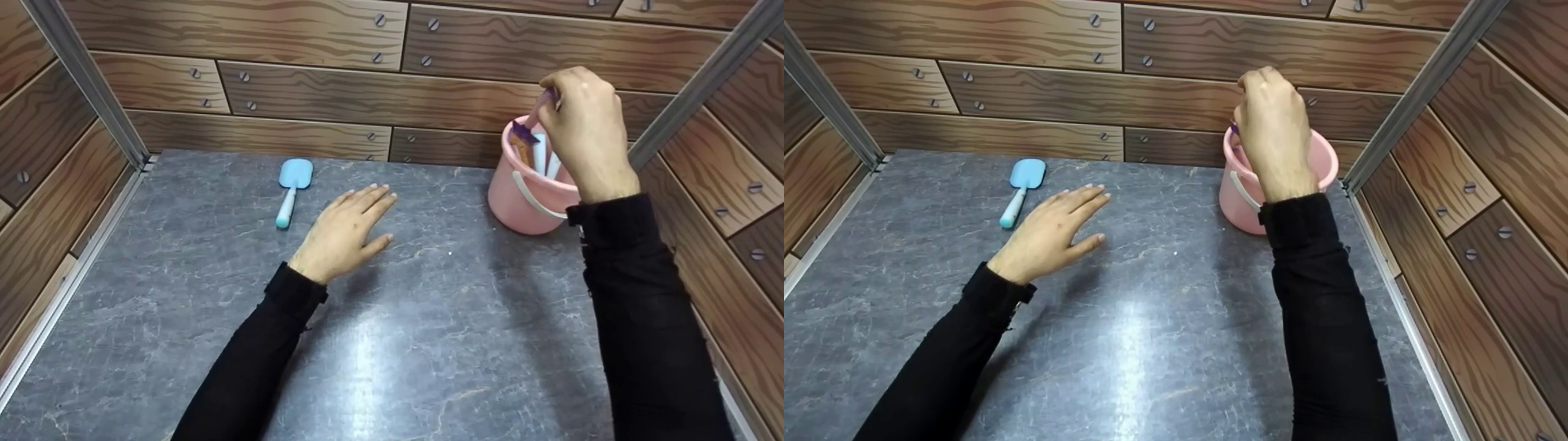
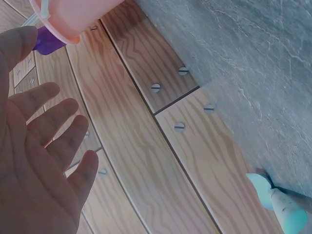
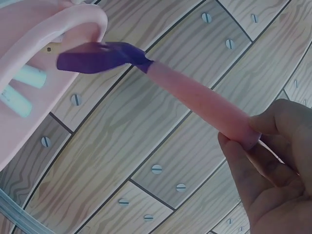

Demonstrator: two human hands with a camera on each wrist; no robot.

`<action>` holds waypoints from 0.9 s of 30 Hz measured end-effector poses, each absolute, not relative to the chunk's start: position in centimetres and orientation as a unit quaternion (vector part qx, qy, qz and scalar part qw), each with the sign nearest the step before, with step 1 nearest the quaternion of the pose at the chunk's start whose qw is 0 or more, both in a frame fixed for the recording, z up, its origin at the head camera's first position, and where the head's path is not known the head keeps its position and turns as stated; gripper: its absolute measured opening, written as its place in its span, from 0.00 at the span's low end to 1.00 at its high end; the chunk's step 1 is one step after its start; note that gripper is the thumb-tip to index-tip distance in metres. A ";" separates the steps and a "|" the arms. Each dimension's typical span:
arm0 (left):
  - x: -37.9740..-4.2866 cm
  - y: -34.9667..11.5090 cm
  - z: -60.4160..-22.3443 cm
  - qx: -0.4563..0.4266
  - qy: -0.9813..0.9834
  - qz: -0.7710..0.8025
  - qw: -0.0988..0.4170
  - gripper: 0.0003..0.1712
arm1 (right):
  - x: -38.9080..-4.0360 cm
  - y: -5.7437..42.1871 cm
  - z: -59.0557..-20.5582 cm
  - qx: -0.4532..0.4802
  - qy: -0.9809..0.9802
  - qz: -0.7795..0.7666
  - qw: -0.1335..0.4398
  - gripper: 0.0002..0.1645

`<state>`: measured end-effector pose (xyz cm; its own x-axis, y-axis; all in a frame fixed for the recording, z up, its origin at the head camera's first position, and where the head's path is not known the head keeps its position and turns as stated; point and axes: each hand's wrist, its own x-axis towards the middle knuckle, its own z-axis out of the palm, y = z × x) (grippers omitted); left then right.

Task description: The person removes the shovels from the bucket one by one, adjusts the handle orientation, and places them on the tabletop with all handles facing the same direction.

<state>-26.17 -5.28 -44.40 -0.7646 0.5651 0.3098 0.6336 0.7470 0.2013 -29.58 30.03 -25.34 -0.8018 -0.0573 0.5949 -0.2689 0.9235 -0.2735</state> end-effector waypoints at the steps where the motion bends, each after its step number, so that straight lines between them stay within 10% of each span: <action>1: -26.2 -5.3 -44.4 -0.323 -0.927 -0.149 0.116 0.43 | -29.4 29.9 -25.4 0.093 -0.929 0.177 0.311 0.20; 27: -26.2 -5.5 -44.1 -0.320 -0.928 -0.156 0.114 0.43 | -27.8 27.9 -29.7 0.233 -0.861 0.157 0.425 0.15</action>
